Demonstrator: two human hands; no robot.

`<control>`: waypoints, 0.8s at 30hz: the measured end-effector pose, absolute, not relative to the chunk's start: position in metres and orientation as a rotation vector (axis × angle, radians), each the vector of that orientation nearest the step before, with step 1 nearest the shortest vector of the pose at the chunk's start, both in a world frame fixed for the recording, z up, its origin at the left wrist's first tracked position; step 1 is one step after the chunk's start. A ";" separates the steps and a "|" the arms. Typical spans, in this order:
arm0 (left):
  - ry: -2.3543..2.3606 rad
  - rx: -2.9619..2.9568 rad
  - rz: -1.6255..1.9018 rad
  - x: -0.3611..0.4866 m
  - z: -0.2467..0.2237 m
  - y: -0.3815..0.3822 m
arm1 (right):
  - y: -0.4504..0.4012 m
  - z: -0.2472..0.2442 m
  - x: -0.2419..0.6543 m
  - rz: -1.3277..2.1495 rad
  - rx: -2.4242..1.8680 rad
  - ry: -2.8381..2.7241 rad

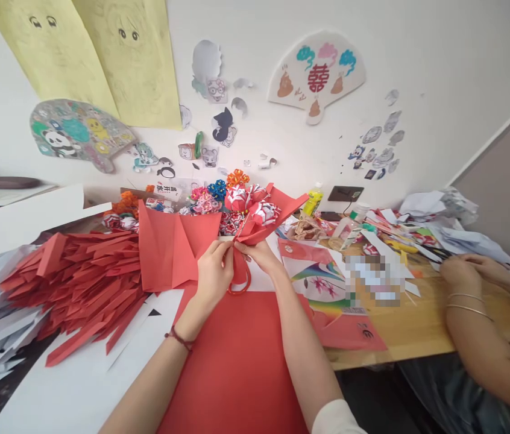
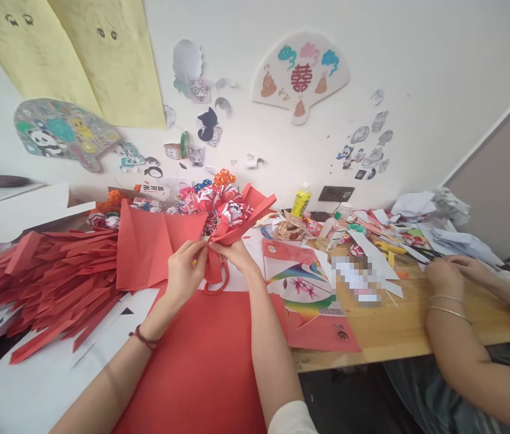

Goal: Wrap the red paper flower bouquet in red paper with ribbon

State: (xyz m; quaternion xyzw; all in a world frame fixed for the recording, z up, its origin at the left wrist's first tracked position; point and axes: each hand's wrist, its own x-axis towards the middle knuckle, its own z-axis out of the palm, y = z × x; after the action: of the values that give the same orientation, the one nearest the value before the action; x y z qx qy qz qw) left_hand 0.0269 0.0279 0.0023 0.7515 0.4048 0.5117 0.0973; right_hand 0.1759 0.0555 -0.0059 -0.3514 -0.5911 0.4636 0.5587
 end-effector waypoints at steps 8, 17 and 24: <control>1.208 2.075 1.524 0.027 0.004 0.026 | 0.053 -0.003 0.176 1.052 -0.817 -1.353; 1.208 2.135 1.557 0.027 0.007 0.022 | 0.057 -0.007 0.174 0.983 -0.851 -1.302; 0.844 2.661 1.589 0.048 0.008 0.004 | 0.054 0.001 0.173 0.987 -0.883 -1.360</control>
State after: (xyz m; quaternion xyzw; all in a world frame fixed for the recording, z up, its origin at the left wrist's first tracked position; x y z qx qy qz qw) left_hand 0.0477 0.0040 0.0080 0.8279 0.2626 0.4943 -0.0351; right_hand 0.1734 0.0541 0.0005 -0.3781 -0.5823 0.4227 0.5825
